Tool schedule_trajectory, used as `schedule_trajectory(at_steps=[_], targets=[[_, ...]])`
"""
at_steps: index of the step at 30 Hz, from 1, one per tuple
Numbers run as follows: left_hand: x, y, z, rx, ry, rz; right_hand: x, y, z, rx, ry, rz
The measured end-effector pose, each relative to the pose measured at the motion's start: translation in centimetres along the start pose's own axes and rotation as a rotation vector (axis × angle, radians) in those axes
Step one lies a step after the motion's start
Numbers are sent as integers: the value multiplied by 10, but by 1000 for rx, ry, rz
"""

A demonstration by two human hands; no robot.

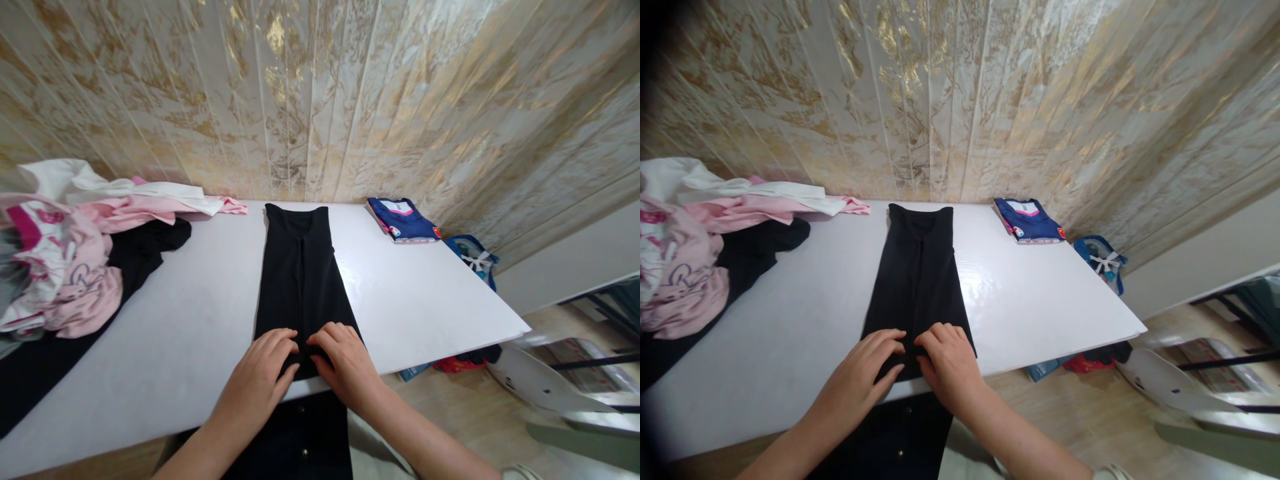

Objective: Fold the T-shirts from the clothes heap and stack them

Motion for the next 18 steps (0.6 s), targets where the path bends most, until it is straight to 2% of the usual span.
schedule_trajectory(at_steps=[8,15,18], targets=[[-1,1,-6,-4,-35,13,7,6,-4,-49,27,-40],[-3,1,-11,-14,-56,30,8,9,-4,-24,24,-26],[-8,7,-11,12,-68,32,6,12,-4,-39,39,25]])
Point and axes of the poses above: each hand's wrist, its own x-axis away from the middle knuckle, its own y-axis out of the back of the hand, z = x × y, the point moved 9 cm from there along -x, towards the middle knuckle, and after that the axes turned 9 degrees about -y, right-handed, at the moved point
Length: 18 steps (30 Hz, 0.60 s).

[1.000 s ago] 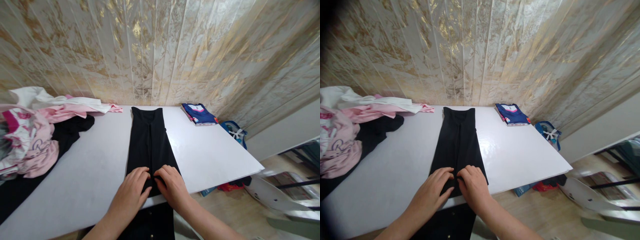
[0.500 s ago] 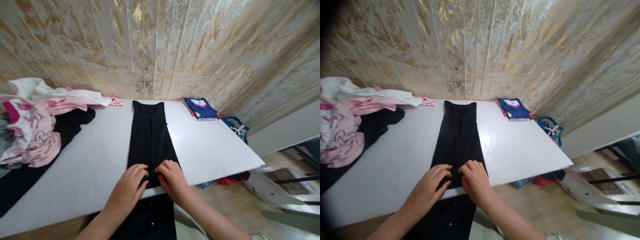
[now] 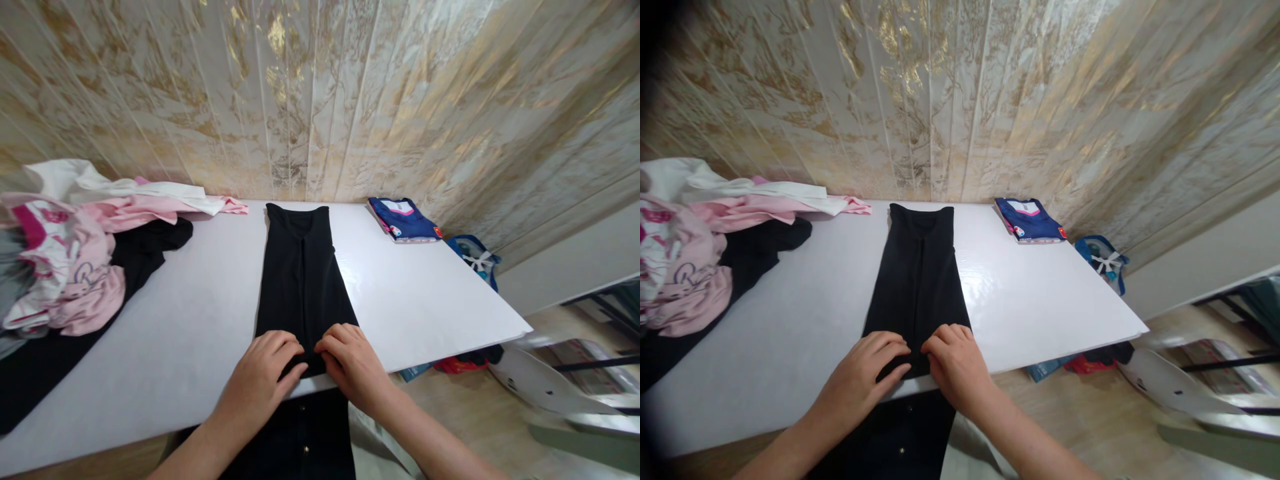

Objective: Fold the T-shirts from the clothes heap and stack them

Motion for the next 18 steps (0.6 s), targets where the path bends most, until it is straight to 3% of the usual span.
schedule_trajectory(at_steps=[3,5,8,13,18], targets=[[-12,12,4,12,-1,-23,-11,14,-2,-64,21,27],[-23,17,8,-4,21,-40,-29,31,-9,-91,-5,-30],[-35,7,8,-34,45,8,-70,47,-24,-50,-87,-89],[-35,-19,2,-86,70,81,-144,24,-42,165,-253,21],[-28,-22,2,-21,59,62,-172,0,-53,284,-423,92]])
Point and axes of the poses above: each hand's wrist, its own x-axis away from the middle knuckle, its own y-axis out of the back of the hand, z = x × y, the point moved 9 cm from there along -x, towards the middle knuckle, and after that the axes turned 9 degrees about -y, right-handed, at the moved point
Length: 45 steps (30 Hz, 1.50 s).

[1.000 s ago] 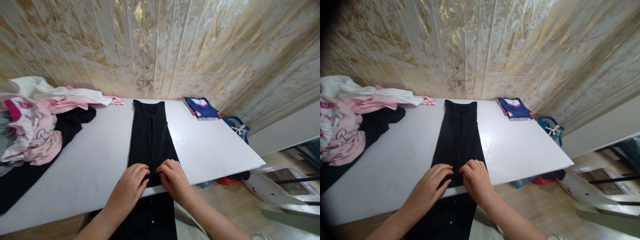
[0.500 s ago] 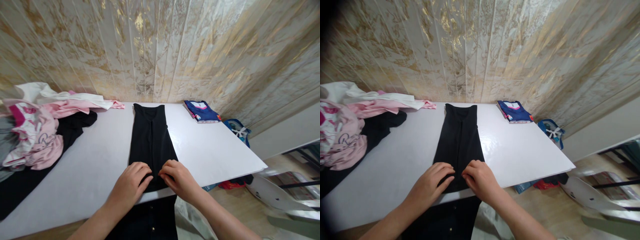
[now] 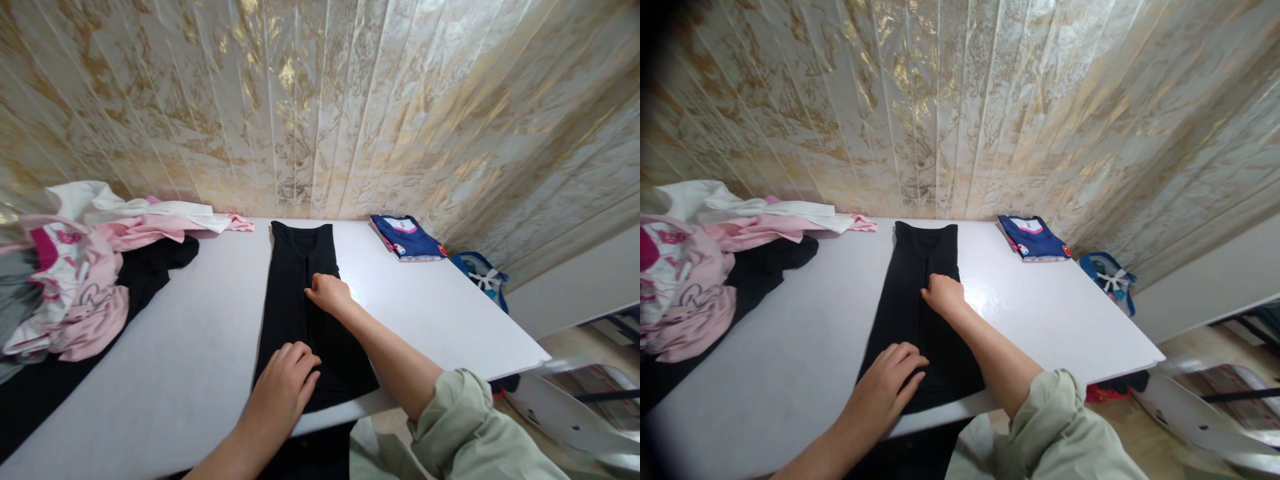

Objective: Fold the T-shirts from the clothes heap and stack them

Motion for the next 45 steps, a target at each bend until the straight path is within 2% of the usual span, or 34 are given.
schedule_trajectory(at_steps=[4,10,15,20,27,30,32,35,38,41,43,45], targets=[[2,1,5,27,5,-34,-3,-5,1,13,-36,20],[3,-1,6,55,-2,-43,-4,-3,3,-62,22,54],[6,-3,7,77,0,-34,-8,4,5,-118,41,13],[8,-3,8,75,-13,-57,-9,-7,11,-108,-10,72],[5,-4,9,72,-1,-38,-6,-10,9,-92,4,-14],[5,-2,7,90,-4,-37,-3,-6,11,-113,59,-44],[7,5,4,141,-26,-35,0,4,10,-160,108,-78],[6,27,8,210,-56,-48,7,27,-4,-196,126,-180],[-11,58,34,179,-43,-96,20,40,-29,-184,126,-214],[-50,79,75,91,2,-134,41,34,-51,-160,128,-179],[-87,80,100,18,44,-126,55,25,-61,-146,104,-176],[-124,72,121,-53,119,-93,67,18,-68,-142,63,-206]])
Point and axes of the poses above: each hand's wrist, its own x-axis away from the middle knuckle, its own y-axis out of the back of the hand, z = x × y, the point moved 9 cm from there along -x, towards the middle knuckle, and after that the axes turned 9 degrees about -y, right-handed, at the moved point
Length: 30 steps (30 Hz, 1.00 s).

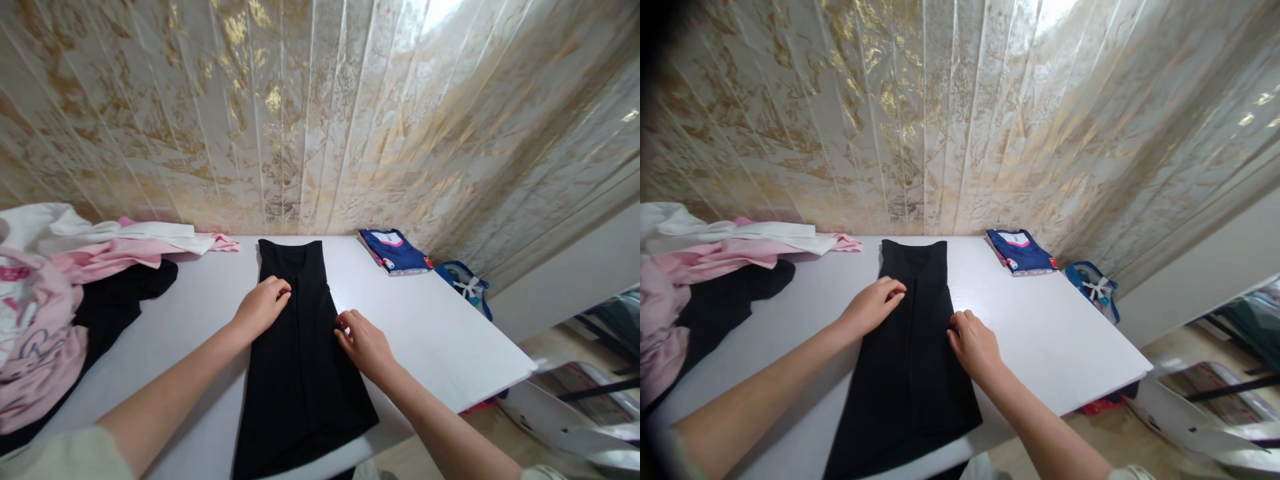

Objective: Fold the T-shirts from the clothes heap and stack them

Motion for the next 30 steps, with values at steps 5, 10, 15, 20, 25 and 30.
schedule_trajectory(at_steps=[5,10,15,20,25,30], targets=[[-62,-35,27,-120,252,14,12,-11,-4,50,-54,-94],[-73,-52,39,-160,316,34,10,-16,-13,101,-116,-118],[-68,-50,42,-188,296,12,15,-20,-21,-21,-85,-28],[-70,-45,19,-241,223,-33,16,-10,-22,-12,-93,-4],[-88,-72,-23,-212,-102,93,11,-5,1,24,31,-88],[-105,-109,-10,-212,-122,237,35,-41,10,143,109,-38]])
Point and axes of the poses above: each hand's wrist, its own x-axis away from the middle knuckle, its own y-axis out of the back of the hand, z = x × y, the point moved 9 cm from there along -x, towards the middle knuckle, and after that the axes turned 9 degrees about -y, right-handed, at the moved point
